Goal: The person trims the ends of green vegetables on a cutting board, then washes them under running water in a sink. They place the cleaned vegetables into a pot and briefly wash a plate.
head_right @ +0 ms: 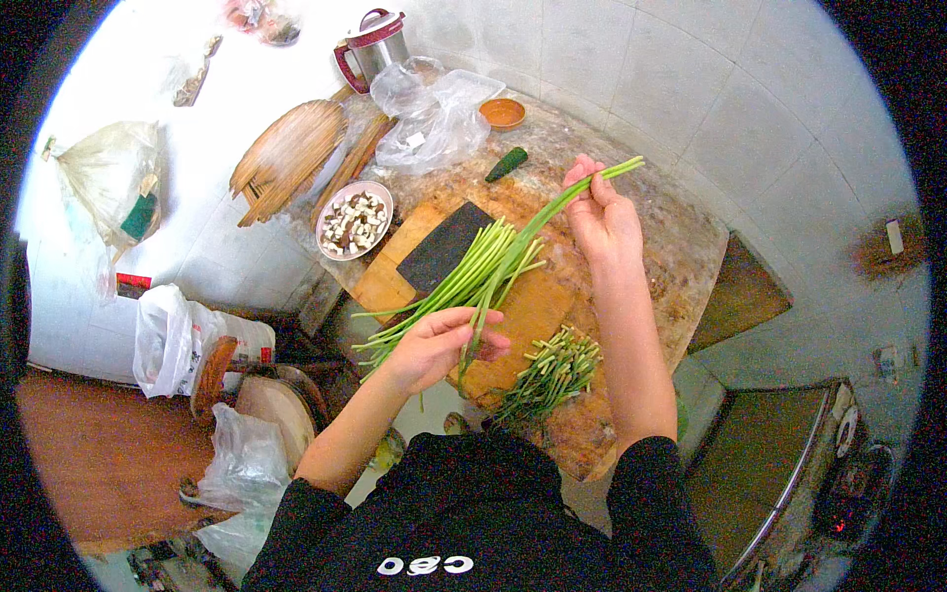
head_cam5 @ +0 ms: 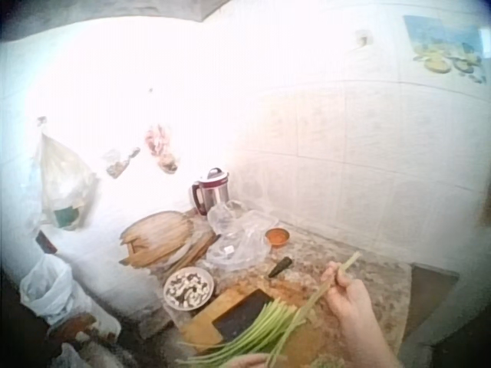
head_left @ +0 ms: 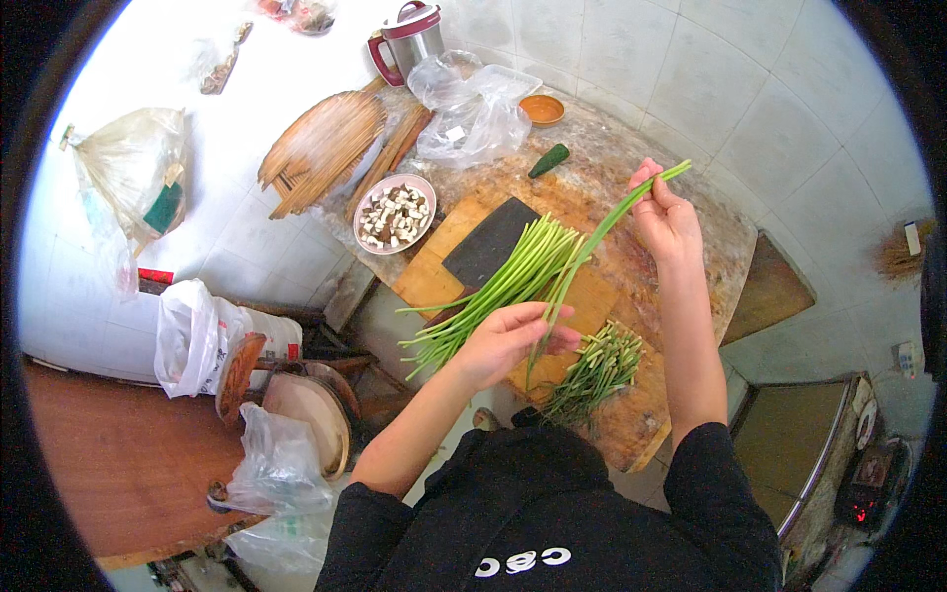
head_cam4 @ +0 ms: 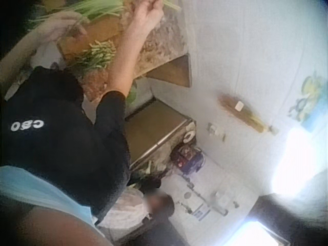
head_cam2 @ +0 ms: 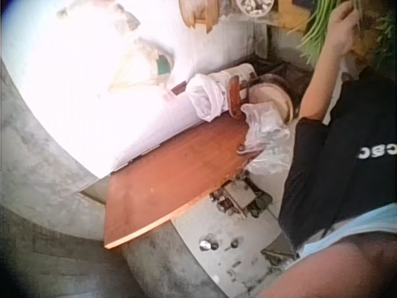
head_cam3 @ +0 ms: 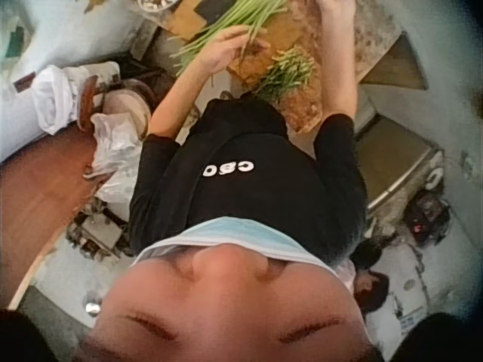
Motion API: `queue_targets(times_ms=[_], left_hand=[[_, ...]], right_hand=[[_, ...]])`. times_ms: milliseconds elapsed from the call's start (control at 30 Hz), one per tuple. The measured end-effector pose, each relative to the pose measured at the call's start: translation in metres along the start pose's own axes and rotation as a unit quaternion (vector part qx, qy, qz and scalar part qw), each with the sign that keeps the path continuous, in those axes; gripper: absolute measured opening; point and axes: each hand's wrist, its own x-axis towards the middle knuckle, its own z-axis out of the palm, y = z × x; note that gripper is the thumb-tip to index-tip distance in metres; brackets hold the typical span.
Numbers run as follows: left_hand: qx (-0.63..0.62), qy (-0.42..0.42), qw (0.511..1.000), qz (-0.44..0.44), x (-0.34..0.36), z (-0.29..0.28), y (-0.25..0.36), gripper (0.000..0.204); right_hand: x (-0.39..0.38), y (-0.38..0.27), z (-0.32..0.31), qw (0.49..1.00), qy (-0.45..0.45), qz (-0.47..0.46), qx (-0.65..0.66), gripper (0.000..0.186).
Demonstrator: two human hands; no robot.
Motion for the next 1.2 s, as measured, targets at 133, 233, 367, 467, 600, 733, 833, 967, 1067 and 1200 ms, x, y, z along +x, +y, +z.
queue_targets(times_ms=[133, 233, 367, 467, 600, 733, 833, 967, 1067, 1200], left_hand=[[0.004, 0.025, 1.0, 0.003, -0.002, 0.004, 0.001, 0.026], [-0.016, 0.041, 0.999, -0.023, -0.002, 0.0, 0.004, 0.021], [0.012, 0.115, 0.992, -0.05, -0.002, 0.006, 0.009, 0.013], [0.009, 0.164, 0.986, -0.036, -0.003, 0.0, 0.001, 0.009], [-0.014, 0.136, 0.986, -0.097, -0.014, -0.013, -0.004, 0.009], [-0.013, 0.059, 0.996, -0.063, -0.027, -0.018, -0.004, 0.019], [-0.027, 0.05, 0.997, -0.045, -0.031, -0.019, 0.003, 0.03], [-0.074, 0.05, 0.995, -0.036, -0.028, -0.024, 0.003, 0.036], [-0.087, 0.053, 0.994, -0.025, -0.026, -0.018, 0.007, 0.036], [-0.112, 0.012, 0.993, -0.027, -0.027, -0.016, 0.013, 0.032]], right_hand=[[-0.006, 0.008, 0.011, 0.998, 0.03, -0.047, -0.024, 0.028], [-0.004, 0.005, 0.01, 0.998, 0.01, -0.05, -0.038, 0.025], [-0.001, 0.001, 0.002, 0.99, -0.032, -0.079, -0.114, 0.021], [0.001, 0.003, 0.005, 0.978, -0.061, -0.131, -0.153, 0.02], [0.002, -0.008, 0.012, 0.98, -0.046, -0.155, -0.119, 0.018], [0.007, -0.018, 0.01, 0.989, -0.027, -0.13, -0.07, 0.018], [0.01, -0.019, 0.005, 0.995, -0.015, -0.094, -0.018, 0.019], [0.001, 0.005, 0.007, 0.989, -0.048, -0.087, -0.107, 0.02], [-0.013, 0.027, 0.022, 0.982, -0.051, -0.101, -0.154, 0.021], [-0.017, 0.035, 0.029, 0.974, -0.055, -0.119, -0.187, 0.021]])
